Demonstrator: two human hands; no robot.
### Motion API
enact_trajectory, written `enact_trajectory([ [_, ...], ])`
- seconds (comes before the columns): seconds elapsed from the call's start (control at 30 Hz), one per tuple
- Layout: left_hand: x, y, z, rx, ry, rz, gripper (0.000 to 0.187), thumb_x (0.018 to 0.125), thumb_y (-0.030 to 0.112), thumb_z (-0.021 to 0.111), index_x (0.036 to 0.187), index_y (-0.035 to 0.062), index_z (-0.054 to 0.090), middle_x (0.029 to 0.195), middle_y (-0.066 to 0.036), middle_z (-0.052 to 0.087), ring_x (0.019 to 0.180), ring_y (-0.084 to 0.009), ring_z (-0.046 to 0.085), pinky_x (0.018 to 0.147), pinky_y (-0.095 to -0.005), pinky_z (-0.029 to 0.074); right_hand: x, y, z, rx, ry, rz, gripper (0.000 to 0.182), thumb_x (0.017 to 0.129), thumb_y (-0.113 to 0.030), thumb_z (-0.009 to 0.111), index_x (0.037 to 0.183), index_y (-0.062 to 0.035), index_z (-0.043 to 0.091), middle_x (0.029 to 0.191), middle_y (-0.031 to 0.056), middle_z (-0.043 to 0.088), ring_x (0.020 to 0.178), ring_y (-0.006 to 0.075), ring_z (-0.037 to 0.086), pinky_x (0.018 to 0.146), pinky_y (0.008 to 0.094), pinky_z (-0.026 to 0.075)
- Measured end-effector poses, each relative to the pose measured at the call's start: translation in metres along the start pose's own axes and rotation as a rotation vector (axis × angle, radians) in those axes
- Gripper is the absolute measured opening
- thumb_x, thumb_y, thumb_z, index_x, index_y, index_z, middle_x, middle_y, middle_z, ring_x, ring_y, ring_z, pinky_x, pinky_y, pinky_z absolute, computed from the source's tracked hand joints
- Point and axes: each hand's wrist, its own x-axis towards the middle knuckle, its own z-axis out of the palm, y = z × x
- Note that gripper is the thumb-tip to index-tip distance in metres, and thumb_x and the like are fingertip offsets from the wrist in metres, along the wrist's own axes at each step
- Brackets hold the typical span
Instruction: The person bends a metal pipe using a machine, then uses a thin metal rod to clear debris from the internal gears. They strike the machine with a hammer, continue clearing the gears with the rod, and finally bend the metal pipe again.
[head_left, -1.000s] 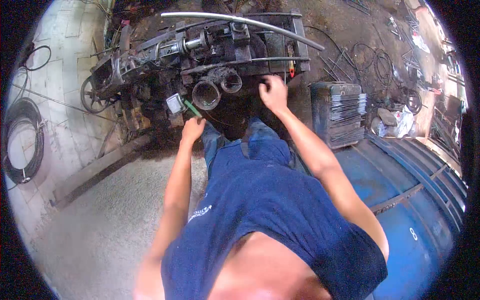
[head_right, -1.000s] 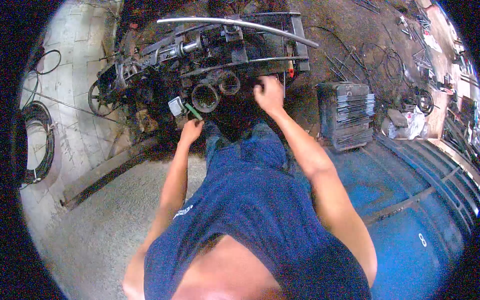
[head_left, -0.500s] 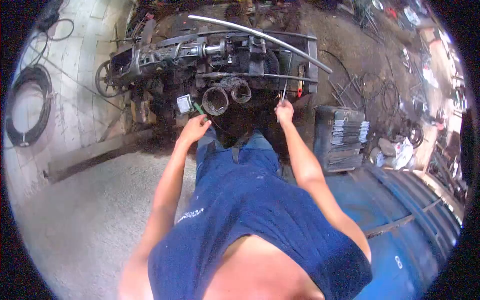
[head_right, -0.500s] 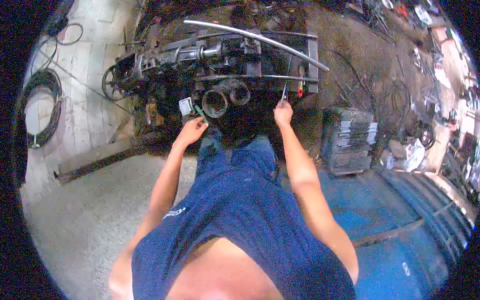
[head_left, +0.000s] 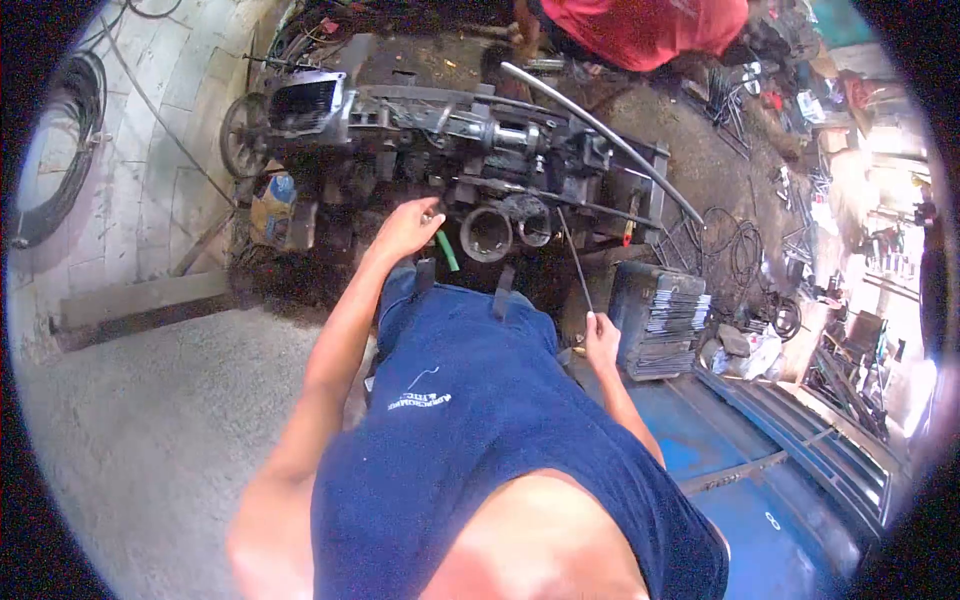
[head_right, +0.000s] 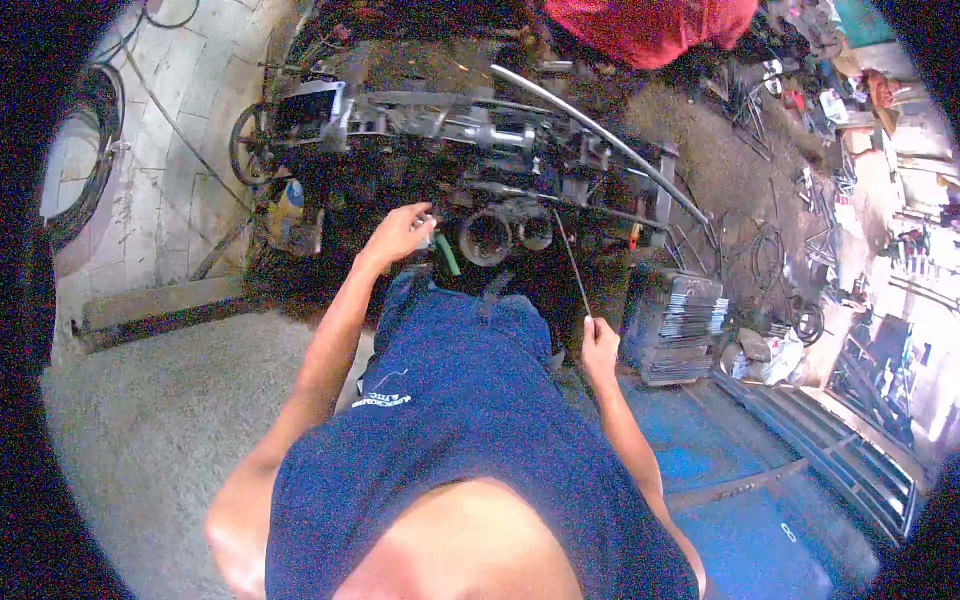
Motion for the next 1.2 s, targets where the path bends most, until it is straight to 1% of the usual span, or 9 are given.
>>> enact_trajectory([
  [0.13, -0.001, -0.038, -0.079, -0.089, 0.178, 0.024, 0.045, 0.088, 0.029, 0.061, 0.119, -0.004, 0.061, 0.101, -0.021, 0.068, 0.092, -0.0334, 0.066, 0.083, -0.0393, 0.052, 0.03, -0.116, 0.048, 0.005, 0.0, -0.174, 0.039, 0.098, -0.034, 0.049, 0.085, 0.0013, 0.06, 0.058, 0.0107, 0.05, 0.055, 0.016, 0.049, 0.055, 0.0344, 0.041],
  [0.2, -0.003, -0.069, -0.125, -0.048, 0.299, 0.011, 0.041, 0.087, 0.026, 0.062, 0.116, -0.0039, 0.063, 0.102, -0.022, 0.068, 0.094, -0.0345, 0.066, 0.086, -0.0394, 0.051, 0.05, -0.177, 0.09, 0.016, -0.08, -0.183, 0.043, 0.099, -0.034, 0.046, 0.084, 0.0045, 0.057, 0.072, 0.0203, 0.056, 0.065, 0.0287, 0.057, 0.062, 0.0416, 0.043],
  [0.37, 0.02, -0.183, -0.249, 0.186, 0.802, 0.182, 0.028, 0.083, 0.021, 0.064, 0.095, -0.0035, 0.068, 0.097, -0.022, 0.068, 0.094, -0.0375, 0.064, 0.085, -0.0434, 0.05, 0.08, -0.336, 0.196, 0.336, -0.571, 0.131, 0.042, 0.1, -0.037, 0.043, 0.088, -0.0008, 0.06, 0.06, 0.0071, 0.053, 0.054, 0.0191, 0.053, 0.049, 0.0369, 0.041],
  [0.47, 0.04, -0.239, -0.321, 0.529, 0.967, -0.077, 0.043, 0.081, 0.026, 0.065, 0.116, 0.0007, 0.06, 0.113, -0.022, 0.061, 0.106, -0.0384, 0.056, 0.09, -0.0475, 0.045, 0.077, -0.425, 0.234, 0.551, -0.785, 0.286, 0.036, 0.101, -0.038, 0.042, 0.083, -0.0077, 0.051, 0.055, 0.0003, 0.04, 0.044, 0.0127, 0.039, 0.037, 0.0291, 0.028],
  [0.6, 0.094, -0.331, -0.367, 0.212, 0.551, -0.632, 0.076, 0.085, 0.053, 0.059, 0.139, 0.002, 0.043, 0.14, -0.022, 0.046, 0.129, -0.037, 0.044, 0.106, -0.0478, 0.037, 0.082, -0.486, 0.278, 0.726, -0.829, 0.528, 0.032, 0.103, -0.036, 0.04, 0.081, -0.0127, 0.041, 0.056, -0.0056, 0.027, 0.041, 0.0069, 0.023, 0.036, 0.0244, 0.017],
  [0.7, 0.123, -0.382, -0.376, -0.113, 0.239, -0.658, 0.081, 0.089, 0.057, 0.052, 0.146, 0.0026, 0.034, 0.147, -0.019, 0.038, 0.135, -0.0368, 0.037, 0.109, -0.0474, 0.033, 0.096, -0.494, 0.301, 0.904, -0.823, 0.707, 0.028, 0.102, -0.029, 0.037, 0.08, -0.0124, 0.041, 0.056, -0.0037, 0.028, 0.043, 0.0105, 0.025, 0.036, 0.026, 0.018],
  [1.0, 0.078, -0.394, -0.313, -0.341, 0.667, -0.498, 0.062, 0.094, 0.052, 0.048, 0.128, -0.0001, 0.055, 0.127, -0.021, 0.057, 0.117, -0.0384, 0.053, 0.098, -0.0462, 0.042, 0.085, -0.497, 0.313, 1.293, -0.747, 0.869, 0.032, 0.103, -0.032, 0.036, 0.077, -0.0139, 0.041, 0.056, -0.0034, 0.029, 0.042, 0.01, 0.023, 0.036, 0.0277, 0.017],
  [1.1, 0.037, -0.348, -0.305, -0.655, 0.801, -0.526, 0.057, 0.095, 0.052, 0.048, 0.122, 0.0034, 0.059, 0.115, -0.018, 0.061, 0.102, -0.034, 0.06, 0.089, -0.0413, 0.044, 0.093, -0.483, 0.286, 0.755, -0.658, 0.557, 0.035, 0.101, -0.04, 0.043, 0.077, -0.0138, 0.044, 0.055, -0.0044, 0.031, 0.041, 0.0102, 0.028, 0.036, 0.0282, 0.021],
  [1.2, 0.029, -0.351, -0.294, -0.807, 0.906, -0.679, 0.057, 0.093, 0.052, 0.052, 0.116, -0.0002, 0.06, 0.107, -0.012, 0.062, 0.091, -0.028, 0.061, 0.083, -0.0389, 0.045, 0.114, -0.467, 0.233, -0.19, -0.289, -0.207, 0.04, 0.094, -0.037, 0.053, 0.088, 0.0005, 0.067, 0.083, 0.026, 0.065, 0.082, 0.0416, 0.065, 0.077, 0.0466, 0.05],
])
